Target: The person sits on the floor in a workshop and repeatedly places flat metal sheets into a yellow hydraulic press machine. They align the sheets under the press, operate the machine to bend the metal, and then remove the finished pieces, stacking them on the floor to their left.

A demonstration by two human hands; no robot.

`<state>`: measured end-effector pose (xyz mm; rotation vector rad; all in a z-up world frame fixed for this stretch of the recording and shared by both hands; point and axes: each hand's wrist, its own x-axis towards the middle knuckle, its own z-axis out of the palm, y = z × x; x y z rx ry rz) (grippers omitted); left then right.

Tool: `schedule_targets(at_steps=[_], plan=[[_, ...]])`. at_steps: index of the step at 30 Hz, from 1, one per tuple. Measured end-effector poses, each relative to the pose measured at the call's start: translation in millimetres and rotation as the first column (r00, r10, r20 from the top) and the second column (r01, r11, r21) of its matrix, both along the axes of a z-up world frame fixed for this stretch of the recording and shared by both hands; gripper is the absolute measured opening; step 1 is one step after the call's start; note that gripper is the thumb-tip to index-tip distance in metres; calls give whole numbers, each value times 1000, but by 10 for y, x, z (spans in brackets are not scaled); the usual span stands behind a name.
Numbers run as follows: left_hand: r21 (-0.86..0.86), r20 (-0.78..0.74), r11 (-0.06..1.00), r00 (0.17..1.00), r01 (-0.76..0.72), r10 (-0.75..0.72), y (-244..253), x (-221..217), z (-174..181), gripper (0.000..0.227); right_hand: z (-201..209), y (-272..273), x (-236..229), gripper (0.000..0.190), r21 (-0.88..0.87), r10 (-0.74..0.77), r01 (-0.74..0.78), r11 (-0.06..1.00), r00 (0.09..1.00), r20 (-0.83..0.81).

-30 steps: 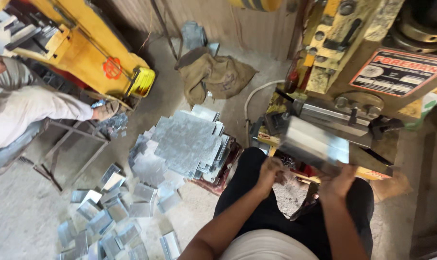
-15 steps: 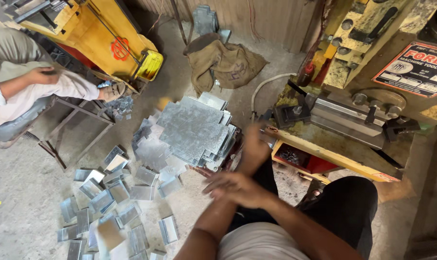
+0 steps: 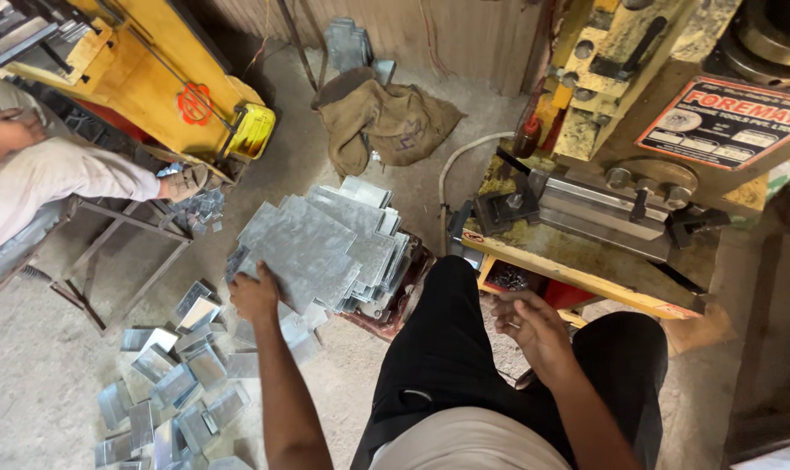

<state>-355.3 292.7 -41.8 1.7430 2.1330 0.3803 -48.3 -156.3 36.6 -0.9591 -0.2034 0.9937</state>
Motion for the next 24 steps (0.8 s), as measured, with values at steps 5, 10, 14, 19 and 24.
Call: schedule_targets(at_steps=[5, 10, 14, 19, 24], plan=[[359, 279, 933, 957, -23, -83, 17, -76, 79, 49, -287, -274, 75, 23, -95, -94, 89, 992, 994, -53], [621, 654, 774, 462, 124, -599, -965, 674, 1154, 27, -351, -561, 170, 25, -233, -208, 193, 953, 977, -41], [702, 576, 623, 238, 345, -782, -1607, 1222, 1570, 17, -346, -736, 214, 22, -269, -283, 266, 926, 959, -26], [350, 761, 724, 270, 595, -590, -2395, 2074, 1516, 17, -588, -1084, 216, 41, -271, -249, 226, 936, 967, -53], [766, 384, -13, -473, 643, -793, -3180, 2364, 1744, 14, -457, -1514, 307, 42, -179, -302, 274, 945, 941, -153]])
